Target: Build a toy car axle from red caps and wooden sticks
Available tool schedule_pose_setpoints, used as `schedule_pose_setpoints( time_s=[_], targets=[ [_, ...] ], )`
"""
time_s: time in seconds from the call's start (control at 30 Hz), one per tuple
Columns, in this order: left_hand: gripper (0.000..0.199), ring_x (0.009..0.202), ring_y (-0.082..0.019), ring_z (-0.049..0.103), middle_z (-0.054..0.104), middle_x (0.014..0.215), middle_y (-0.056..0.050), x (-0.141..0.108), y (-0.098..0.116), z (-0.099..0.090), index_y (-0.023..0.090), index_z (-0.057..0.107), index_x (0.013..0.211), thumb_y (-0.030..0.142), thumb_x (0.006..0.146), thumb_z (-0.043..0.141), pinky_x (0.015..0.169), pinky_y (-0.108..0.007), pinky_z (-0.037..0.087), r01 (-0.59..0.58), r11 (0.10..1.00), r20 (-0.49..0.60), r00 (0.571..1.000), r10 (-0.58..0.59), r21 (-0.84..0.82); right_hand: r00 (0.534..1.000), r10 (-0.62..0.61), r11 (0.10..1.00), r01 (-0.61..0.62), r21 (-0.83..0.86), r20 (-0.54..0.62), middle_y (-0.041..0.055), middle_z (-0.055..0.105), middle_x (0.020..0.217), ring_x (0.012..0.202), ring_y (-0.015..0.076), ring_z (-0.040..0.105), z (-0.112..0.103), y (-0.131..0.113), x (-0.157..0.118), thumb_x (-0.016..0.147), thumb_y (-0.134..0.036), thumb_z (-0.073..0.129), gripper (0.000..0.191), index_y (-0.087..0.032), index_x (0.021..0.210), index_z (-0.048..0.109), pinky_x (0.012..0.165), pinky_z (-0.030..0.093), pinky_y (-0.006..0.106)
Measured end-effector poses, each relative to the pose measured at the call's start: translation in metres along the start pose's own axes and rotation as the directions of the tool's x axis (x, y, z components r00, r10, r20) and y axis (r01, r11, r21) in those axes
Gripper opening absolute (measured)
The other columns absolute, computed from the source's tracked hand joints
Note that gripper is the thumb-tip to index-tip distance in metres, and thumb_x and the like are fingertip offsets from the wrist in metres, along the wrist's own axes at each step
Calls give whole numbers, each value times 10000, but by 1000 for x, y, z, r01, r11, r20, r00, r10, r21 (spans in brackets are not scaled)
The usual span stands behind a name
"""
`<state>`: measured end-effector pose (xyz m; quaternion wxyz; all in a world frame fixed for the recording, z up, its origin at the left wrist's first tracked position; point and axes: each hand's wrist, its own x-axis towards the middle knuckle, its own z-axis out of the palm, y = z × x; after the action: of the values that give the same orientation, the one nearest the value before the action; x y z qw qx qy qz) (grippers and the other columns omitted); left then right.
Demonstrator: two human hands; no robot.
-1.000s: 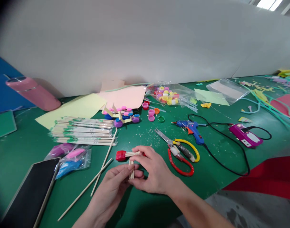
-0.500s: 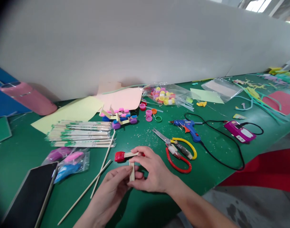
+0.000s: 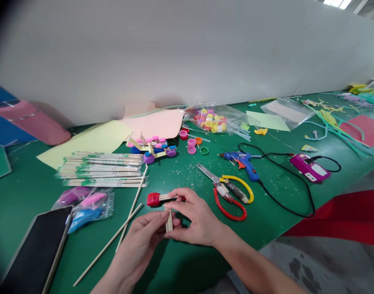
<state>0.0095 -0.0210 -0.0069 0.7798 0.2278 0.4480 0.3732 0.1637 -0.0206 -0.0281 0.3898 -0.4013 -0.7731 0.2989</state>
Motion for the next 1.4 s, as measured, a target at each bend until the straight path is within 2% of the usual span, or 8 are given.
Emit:
schedule_pose_setpoints(
  time_s=[0.2, 0.37, 0.57, 0.8, 0.93, 1.13, 1.4],
  targets=[
    [138, 533, -132, 583, 692, 561, -50, 2, -4, -1, 128, 742, 676, 261, 671, 704, 548, -221, 430, -34, 999, -42, 998, 35, 43, 1000, -14, 999, 14, 29, -27, 73, 457, 1143, 953, 189, 495, 3, 4, -1, 655, -326, 732, 502, -219, 1113, 557, 839, 448, 321],
    [152, 572, -133, 575, 689, 574, -52, 2, -6, -2, 126, 740, 701, 271, 666, 707, 585, -226, 430, -62, 994, -45, 997, 66, 85, 999, 5, 999, -4, 45, -41, 77, 461, 1144, 1013, 214, 488, 5, 5, -1, 637, -293, 739, 513, -222, 1111, 555, 853, 433, 329],
    [158, 583, -133, 564, 693, 601, -59, 2, -2, -4, 120, 739, 695, 272, 670, 701, 620, -236, 433, -29, 990, 8, 1000, 29, 139, 999, 14, 999, -13, 42, -38, 71, 457, 1154, 1056, 222, 472, 4, 3, -2, 638, -247, 728, 510, -236, 1115, 548, 874, 418, 331],
    [189, 566, -125, 561, 679, 568, -54, 4, -3, -3, 110, 706, 586, 284, 658, 711, 618, -225, 432, 6, 986, 36, 999, -12, 164, 999, 2, 999, 0, 46, -35, 72, 445, 1143, 967, 187, 494, 4, 3, -2, 643, -239, 726, 473, -211, 1089, 570, 842, 436, 304],
    [180, 553, -123, 561, 675, 552, -51, 2, -2, -3, 107, 717, 610, 285, 635, 725, 615, -226, 438, 16, 990, 17, 1000, -18, 138, 1000, -6, 999, 7, 36, -20, 67, 441, 1159, 986, 192, 485, 4, 3, -2, 675, -277, 711, 469, -233, 1115, 555, 853, 436, 316],
    [181, 547, -131, 567, 670, 542, -62, 3, 2, -1, 97, 701, 571, 269, 605, 743, 559, -219, 435, 48, 996, -4, 999, -48, 69, 1000, -6, 1000, 7, -2, 14, 78, 413, 1227, 1130, 218, 422, 1, 1, -2, 683, -302, 715, 651, -235, 1264, 430, 940, 390, 330],
    [140, 546, -119, 577, 684, 564, -64, 5, -2, -5, 99, 707, 609, 232, 652, 716, 598, -221, 447, 56, 998, 40, 998, -57, 8, 1000, -16, 999, 15, -50, -24, 87, 422, 1204, 1117, 222, 439, 3, 3, -3, 682, -269, 700, 560, -219, 1196, 483, 923, 402, 335]
  ],
)
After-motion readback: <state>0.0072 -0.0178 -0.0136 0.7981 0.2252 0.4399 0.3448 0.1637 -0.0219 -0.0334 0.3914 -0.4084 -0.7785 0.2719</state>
